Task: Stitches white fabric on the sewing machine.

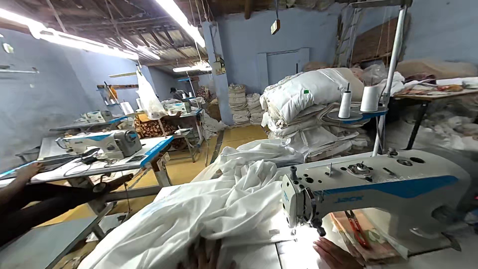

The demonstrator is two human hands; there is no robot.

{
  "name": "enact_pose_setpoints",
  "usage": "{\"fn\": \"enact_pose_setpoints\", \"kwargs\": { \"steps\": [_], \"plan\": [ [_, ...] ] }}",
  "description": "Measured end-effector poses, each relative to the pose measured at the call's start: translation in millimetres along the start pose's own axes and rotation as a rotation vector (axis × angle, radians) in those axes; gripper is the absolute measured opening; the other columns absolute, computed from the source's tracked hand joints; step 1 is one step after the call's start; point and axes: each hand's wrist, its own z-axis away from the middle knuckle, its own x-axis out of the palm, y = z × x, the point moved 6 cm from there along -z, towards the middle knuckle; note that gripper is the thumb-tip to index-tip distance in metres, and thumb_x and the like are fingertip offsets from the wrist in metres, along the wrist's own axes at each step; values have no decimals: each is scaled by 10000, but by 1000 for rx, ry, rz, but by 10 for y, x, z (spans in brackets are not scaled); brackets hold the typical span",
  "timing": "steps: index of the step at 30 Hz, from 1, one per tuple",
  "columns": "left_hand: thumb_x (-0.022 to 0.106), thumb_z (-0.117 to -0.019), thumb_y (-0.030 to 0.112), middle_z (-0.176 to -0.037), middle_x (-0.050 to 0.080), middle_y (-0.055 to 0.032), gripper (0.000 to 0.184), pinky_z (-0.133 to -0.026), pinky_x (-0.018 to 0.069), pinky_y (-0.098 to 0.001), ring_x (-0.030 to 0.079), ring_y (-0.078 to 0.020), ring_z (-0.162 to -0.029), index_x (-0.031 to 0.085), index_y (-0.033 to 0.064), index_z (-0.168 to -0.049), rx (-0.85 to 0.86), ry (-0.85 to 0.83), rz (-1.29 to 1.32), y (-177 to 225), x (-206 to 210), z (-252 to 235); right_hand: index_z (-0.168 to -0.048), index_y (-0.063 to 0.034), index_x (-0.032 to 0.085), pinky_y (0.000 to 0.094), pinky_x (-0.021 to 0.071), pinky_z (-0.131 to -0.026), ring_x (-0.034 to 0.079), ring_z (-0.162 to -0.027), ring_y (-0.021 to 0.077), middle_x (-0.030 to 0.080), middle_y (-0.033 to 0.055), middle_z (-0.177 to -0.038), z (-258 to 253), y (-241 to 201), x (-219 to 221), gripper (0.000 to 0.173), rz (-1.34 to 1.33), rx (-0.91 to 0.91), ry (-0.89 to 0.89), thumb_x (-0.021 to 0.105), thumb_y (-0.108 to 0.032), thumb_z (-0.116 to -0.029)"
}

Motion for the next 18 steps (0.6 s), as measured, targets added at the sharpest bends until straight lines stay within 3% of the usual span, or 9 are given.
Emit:
{"fn": "enact_pose_setpoints", "kwargs": {
  "steps": [4, 6, 9, 11, 15, 18],
  "plan": [
    [432, -911, 802, -1693, 174, -245, 847, -1174, 64, -759, 113, -525, -1547, 349, 335, -1613, 5, -102, -36, -13, 95, -518, -1290, 3, 694, 498, 483, -1099, 624, -1291, 354, 674, 175, -1346, -102, -20, 58, 420, 4, -1, -9, 507, 113, -931],
    [416, -929, 784, -1702, 168, -219, 825, -1199, 49, -723, 101, -493, -1561, 343, 332, -1615, 13, -115, -40, 29, 101, -607, -1283, -24, 707, 485, 496, -1089, 635, -1283, 321, 685, 137, -1341, -156, 33, 102, 447, 65, 20, 35, 522, 103, -897],
    [421, -975, 710, -1687, 180, -260, 779, -1206, 45, -713, 112, -508, -1555, 346, 281, -1620, 26, -74, -8, 86, 71, -512, -1327, -61, 690, 461, 462, -1129, 606, -1321, 294, 672, 117, -1368, -244, 122, 155, 465, 100, 79, -13, 488, 62, -926],
    [402, -1009, 662, -1694, 130, -269, 756, -1210, 7, -708, 57, -495, -1566, 311, 247, -1635, 31, -86, 2, 109, 54, -419, -1372, -90, 665, 457, 430, -1154, 580, -1349, 292, 653, 113, -1398, -310, 113, 153, 484, 95, 116, -107, 448, 42, -960],
    [287, -1082, 560, -1720, 0, -224, 700, -1206, -61, -702, -68, -424, -1586, 187, 186, -1665, 121, -246, -13, 169, 129, -121, -1347, -116, 687, 460, 451, -1129, 585, -1341, 241, 655, 56, -1403, -343, 123, 177, 486, 119, 56, -95, 473, 64, -950],
    [250, -1101, 485, -1729, 34, -186, 612, -1208, -53, -705, -55, -402, -1592, 231, 232, -1658, 209, -305, 10, 300, 110, 251, -1319, -127, 710, 479, 462, -1119, 590, -1339, 217, 663, 31, -1395, -382, 125, 190, 468, 156, 18, -73, 501, 61, -945]
  ]
}}
